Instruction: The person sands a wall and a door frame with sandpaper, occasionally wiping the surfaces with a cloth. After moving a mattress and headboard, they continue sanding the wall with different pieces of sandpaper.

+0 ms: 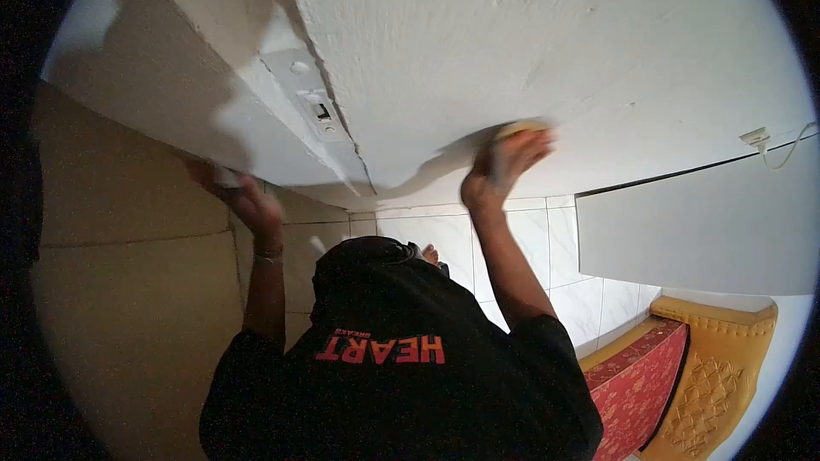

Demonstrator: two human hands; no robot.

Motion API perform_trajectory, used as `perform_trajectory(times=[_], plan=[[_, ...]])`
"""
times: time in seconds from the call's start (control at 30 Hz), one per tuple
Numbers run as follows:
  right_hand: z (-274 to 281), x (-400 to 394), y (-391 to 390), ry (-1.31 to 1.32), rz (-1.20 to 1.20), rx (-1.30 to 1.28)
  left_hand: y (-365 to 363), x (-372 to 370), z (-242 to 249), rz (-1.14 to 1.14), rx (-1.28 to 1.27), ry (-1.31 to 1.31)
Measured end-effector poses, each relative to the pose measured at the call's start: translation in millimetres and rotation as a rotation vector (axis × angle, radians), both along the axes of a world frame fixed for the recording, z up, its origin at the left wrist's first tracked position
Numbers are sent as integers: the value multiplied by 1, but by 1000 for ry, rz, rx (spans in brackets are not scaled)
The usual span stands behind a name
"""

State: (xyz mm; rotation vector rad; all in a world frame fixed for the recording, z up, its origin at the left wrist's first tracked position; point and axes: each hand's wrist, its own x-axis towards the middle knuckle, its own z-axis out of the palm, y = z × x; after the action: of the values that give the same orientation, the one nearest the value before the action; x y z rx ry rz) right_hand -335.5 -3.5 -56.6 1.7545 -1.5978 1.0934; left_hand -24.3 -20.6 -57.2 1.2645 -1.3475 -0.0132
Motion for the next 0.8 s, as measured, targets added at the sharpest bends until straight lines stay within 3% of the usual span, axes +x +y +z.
perform_trajectory(times=[0.03,0.07,0.1,0.17,0.2,0.23,0.3,0.37,0.4,0.43,0.47,0.5,0.57,0.6,0.63,0.7,0.77,0.8], plan=[[3,0,-3,-513,222,-28,-3,6,11,-117,-28,444],[4,-4,-12,-1032,439,-56,-1,-9,16,-142,244,728],[2,5,-27,-1036,439,-54,-4,-31,24,-140,247,724],[-4,52,-57,-185,-188,-431,-14,-70,38,98,-249,-182],[2,74,-34,18,73,-288,-15,-71,27,103,-257,-176],[-3,79,-11,137,250,35,-14,-70,4,87,-258,-285],[-47,44,5,231,350,291,-4,-47,-20,65,-249,-397],[-55,-4,5,129,144,45,-2,2,-26,109,-162,-397],[-77,-39,-3,-438,135,29,-2,17,-24,113,-159,-395],[-96,-60,-14,-1007,113,14,0,31,-15,-22,6,50],[-91,-48,-18,-1012,112,16,1,38,-7,-157,170,492],[-90,-25,-23,-970,123,13,1,32,-1,-158,172,487],[-55,32,-31,-880,134,4,-5,-27,14,-44,1,80],[24,72,-29,-163,-77,-231,-4,-54,24,15,-90,-120],[9,81,-17,37,196,-85,-5,-65,30,80,-188,-315],[-39,61,-3,302,323,132,-4,-57,-10,87,-215,-391],[-52,23,9,184,218,207,4,-18,-33,26,-67,-423],[-39,14,7,69,96,114,4,-5,-21,128,-42,-462]])
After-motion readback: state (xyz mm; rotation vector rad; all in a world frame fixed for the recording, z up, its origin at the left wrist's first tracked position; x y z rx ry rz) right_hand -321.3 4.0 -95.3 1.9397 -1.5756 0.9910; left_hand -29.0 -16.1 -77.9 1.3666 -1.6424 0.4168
